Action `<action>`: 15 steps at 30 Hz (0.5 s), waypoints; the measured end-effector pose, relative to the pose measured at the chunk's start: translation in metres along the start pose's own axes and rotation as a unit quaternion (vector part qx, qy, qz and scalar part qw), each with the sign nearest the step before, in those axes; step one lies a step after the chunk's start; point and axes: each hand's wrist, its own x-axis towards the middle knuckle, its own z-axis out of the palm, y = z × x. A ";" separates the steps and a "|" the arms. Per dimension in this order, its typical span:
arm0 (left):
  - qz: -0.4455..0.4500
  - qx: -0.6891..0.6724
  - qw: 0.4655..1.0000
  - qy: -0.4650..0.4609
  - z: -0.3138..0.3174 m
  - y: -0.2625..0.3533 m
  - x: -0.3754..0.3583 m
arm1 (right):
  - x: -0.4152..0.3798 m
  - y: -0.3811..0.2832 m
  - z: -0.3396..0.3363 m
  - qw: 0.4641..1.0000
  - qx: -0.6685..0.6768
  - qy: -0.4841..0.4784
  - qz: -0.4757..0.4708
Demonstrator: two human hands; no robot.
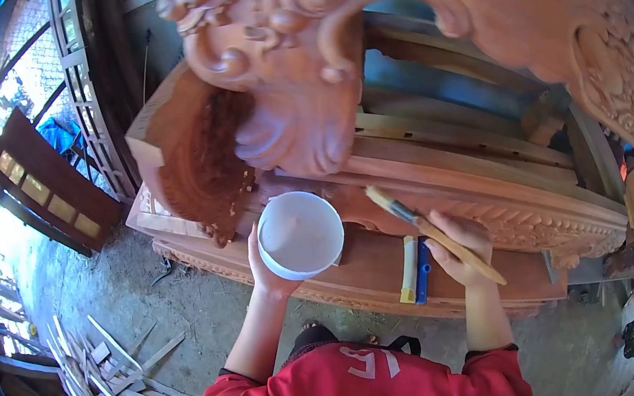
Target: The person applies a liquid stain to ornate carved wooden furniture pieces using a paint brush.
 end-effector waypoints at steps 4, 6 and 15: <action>0.012 -0.029 0.999 -0.031 -0.010 0.029 -0.006 | 0.061 -0.025 0.022 0.985 0.037 -0.092 -0.141; 0.001 -0.060 0.997 -0.056 -0.017 0.044 -0.009 | 0.090 -0.042 0.027 0.972 -0.039 -0.149 -0.180; -0.104 0.003 0.991 -0.084 -0.014 0.091 0.000 | 0.190 -0.132 0.013 0.932 -0.212 0.010 -0.292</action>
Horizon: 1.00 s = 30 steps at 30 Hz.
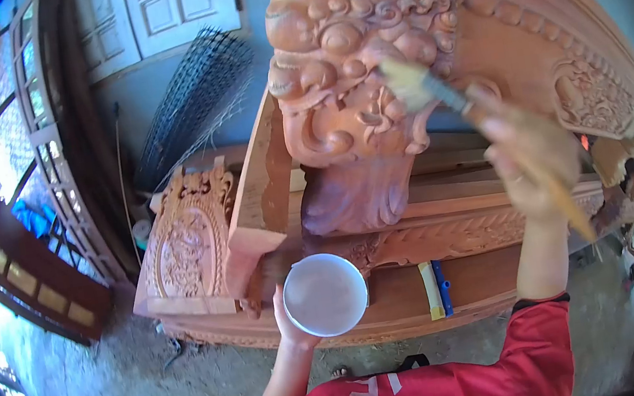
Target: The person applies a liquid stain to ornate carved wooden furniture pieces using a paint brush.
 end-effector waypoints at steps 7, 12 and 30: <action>-0.012 -0.048 0.998 0.023 -0.034 0.006 0.004 | 0.026 -0.006 0.024 0.970 -0.243 0.015 -0.007; -0.026 -0.144 0.988 0.054 -0.036 0.015 0.003 | -0.010 -0.054 0.054 0.947 -0.285 -0.124 -0.081; -0.046 -0.040 0.998 0.035 -0.038 0.020 0.007 | 0.046 -0.037 0.094 0.965 -0.208 0.041 -0.154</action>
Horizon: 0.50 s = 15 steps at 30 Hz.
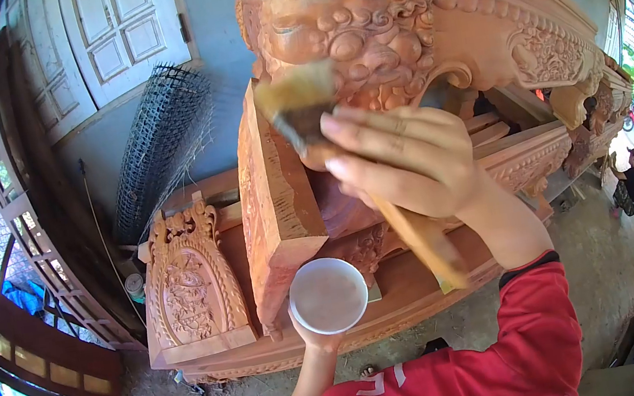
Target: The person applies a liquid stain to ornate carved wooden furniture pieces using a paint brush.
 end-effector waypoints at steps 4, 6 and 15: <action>0.001 -0.005 1.000 0.011 0.003 0.002 0.002 | 0.007 -0.003 -0.027 0.959 0.058 -0.033 0.274; 0.010 -0.013 1.000 0.019 -0.005 -0.001 0.003 | -0.019 0.017 -0.023 0.897 0.141 0.191 0.372; -0.013 0.007 1.000 0.024 -0.001 -0.005 -0.016 | -0.051 0.091 -0.084 0.859 -0.193 0.300 0.368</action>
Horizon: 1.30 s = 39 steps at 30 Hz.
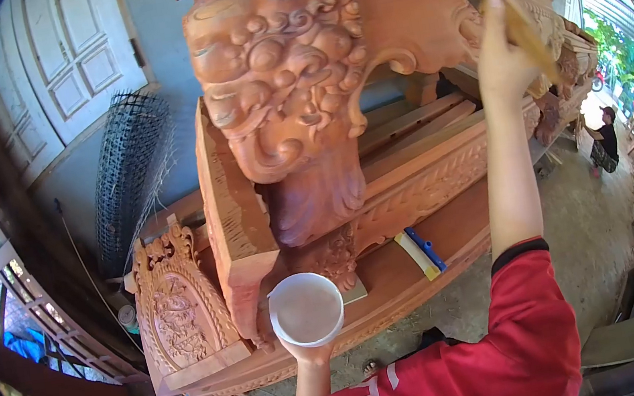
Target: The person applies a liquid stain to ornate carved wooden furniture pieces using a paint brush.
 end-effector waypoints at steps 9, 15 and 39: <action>-0.030 -0.006 0.999 -0.024 0.004 -0.044 0.013 | -0.027 -0.026 -0.014 0.946 0.210 -0.240 0.049; -0.033 0.027 0.995 -0.091 0.032 -0.093 0.022 | 0.008 0.064 -0.050 0.851 0.312 -0.232 0.354; 0.148 0.057 0.987 0.012 0.121 -0.275 0.093 | 0.094 0.281 -0.158 0.868 0.258 -0.219 0.363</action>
